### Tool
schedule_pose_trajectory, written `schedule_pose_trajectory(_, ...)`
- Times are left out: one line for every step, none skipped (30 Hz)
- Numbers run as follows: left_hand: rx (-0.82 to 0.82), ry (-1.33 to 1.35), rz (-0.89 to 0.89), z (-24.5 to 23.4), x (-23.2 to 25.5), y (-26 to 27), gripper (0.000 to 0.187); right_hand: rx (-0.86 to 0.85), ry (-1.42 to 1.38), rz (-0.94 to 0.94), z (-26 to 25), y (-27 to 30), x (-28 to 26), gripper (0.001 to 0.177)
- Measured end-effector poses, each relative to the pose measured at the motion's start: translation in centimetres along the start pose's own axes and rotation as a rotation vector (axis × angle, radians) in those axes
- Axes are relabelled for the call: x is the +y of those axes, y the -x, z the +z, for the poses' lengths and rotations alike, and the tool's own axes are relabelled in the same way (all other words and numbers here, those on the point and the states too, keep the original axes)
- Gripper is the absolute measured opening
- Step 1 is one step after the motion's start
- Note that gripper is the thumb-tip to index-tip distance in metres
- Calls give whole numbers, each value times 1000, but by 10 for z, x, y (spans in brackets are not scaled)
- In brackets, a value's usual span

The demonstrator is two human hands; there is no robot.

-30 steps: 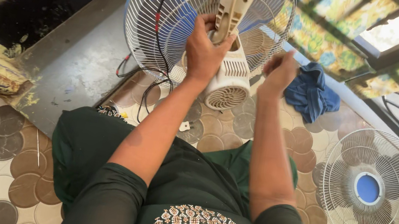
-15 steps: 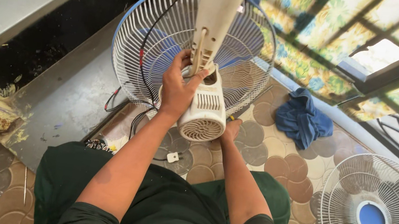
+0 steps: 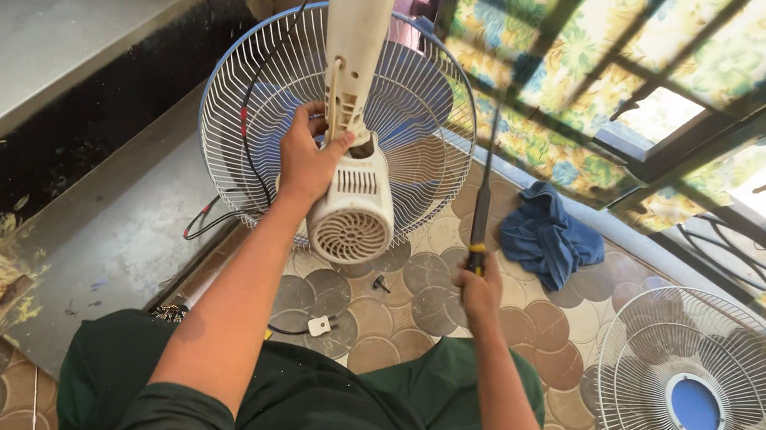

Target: The person wipes the fan motor housing with a blue cloth, then reattaches the fan stand to the motor assembly. Using a screwdriver, they tighten the screws securing the stand to the motor housing.

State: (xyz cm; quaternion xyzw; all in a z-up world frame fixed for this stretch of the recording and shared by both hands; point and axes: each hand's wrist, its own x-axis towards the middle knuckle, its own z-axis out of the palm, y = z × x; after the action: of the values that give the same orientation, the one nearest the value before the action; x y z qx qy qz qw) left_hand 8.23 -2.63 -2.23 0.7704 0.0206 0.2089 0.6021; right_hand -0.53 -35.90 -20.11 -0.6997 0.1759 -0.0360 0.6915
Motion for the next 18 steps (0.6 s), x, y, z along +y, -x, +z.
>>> schedule_pose_trajectory(-5, 20, 7, -2, -4, -3, 52, -13, 165, -146, -5, 7, -17, 29)
schedule_pose_trajectory(-10, 41, 13, -2, -7, -5, 52, -24, 331, -292, -16, 13, -37, 27)
schedule_pose_trajectory(0, 22, -2, -4, -10, -8, 52, -35, 494, -438, -19, 20, -55, 28)
schedule_pose_trajectory(9, 4, -18, -4, -14, -11, 52, -4, 580, -505, -18, 27, -72, 31)
schedule_pose_trajectory(22, -15, -30, -5, -16, -16, 52, 29, 663, -576, -21, 32, -93, 35)
schedule_pose_trajectory(28, -14, -32, -5, -17, -20, 53, 63, 746, -646, -23, 37, -112, 39)
schedule_pose_trajectory(36, -15, -36, -6, -20, -22, 53, 82, 826, -670, -20, 43, -128, 39)
schedule_pose_trajectory(44, -15, -40, -7, -22, -24, 54, 102, 906, -694, -17, 49, -143, 39)
schedule_pose_trajectory(49, -22, -41, -8, -24, -25, 54, 120, 987, -716, -14, 54, -155, 40)
schedule_pose_trajectory(54, -28, -42, -8, -26, -28, 53, 130, 1007, -718, -11, 58, -167, 39)
schedule_pose_trajectory(58, -32, -45, -9, -27, -29, 53, 140, 1029, -719, -8, 61, -176, 39)
schedule_pose_trajectory(66, -29, -43, -10, -29, -29, 53, 151, 1051, -720, -5, 64, -184, 39)
schedule_pose_trajectory(73, -25, -40, -10, -29, -29, 53, 160, 1066, -730, -4, 65, -191, 39)
schedule_pose_trajectory(79, -21, -37, -10, -29, -28, 53, 170, 1082, -739, -3, 65, -196, 39)
schedule_pose_trajectory(80, -25, -42, -11, -28, -28, 53, 183, 1097, -748, -2, 65, -200, 40)
schedule_pose_trajectory(82, -28, -47, -12, -26, -28, 54, 173, 1107, -751, 0, 65, -203, 39)
schedule_pose_trajectory(79, -30, -53, -12, -24, -27, 54, 166, 1118, -750, 0, 64, -205, 39)
schedule_pose_trajectory(72, -37, -70, -13, -23, -26, 54, 159, 1129, -750, 0, 64, -206, 39)
